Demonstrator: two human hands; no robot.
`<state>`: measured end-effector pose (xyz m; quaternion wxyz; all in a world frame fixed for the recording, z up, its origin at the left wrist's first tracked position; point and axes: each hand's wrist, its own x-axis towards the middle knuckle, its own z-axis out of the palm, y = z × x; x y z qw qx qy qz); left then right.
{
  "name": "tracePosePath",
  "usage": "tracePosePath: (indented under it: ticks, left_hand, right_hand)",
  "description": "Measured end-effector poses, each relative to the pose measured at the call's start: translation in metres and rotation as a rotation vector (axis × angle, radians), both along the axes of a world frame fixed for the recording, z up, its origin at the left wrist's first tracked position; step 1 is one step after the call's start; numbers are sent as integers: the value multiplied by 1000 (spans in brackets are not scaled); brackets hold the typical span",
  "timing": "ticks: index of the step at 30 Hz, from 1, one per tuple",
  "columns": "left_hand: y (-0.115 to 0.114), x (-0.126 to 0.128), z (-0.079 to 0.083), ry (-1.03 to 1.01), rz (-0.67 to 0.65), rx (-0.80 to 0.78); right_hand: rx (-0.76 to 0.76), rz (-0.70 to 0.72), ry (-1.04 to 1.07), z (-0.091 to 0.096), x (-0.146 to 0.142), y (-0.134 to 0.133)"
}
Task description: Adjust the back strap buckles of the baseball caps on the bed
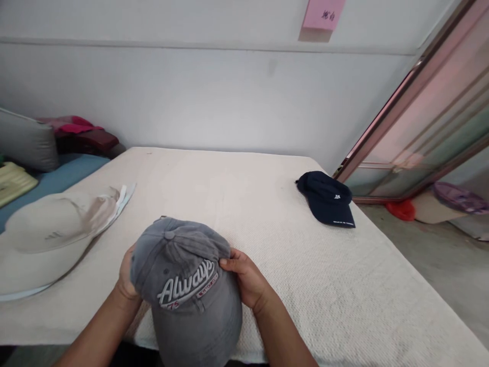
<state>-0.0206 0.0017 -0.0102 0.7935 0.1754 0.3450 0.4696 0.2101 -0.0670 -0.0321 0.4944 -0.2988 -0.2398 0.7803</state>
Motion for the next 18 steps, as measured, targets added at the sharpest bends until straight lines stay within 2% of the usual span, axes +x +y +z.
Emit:
tracePosePath:
  ticks: [3,9,13,15,18]
  left_hand:
    - [1,0,2,-64,-50,10]
    - [-18,24,3,-115,-211,29]
    - [-39,38,-5,-98,-316,32]
    - [-46,41,-10,-33,-235,43]
    - [-45,33,-12,59,64,46]
  right_hand:
    - [13,-89,16,2,1,2]
    - [-80,-482,82,-1,4,14]
    - [-152,-578,66,-8,0,24]
    - [-177,-573,46,-9,-6,27]
    - [-185,-542,-37,-10,-19,27]
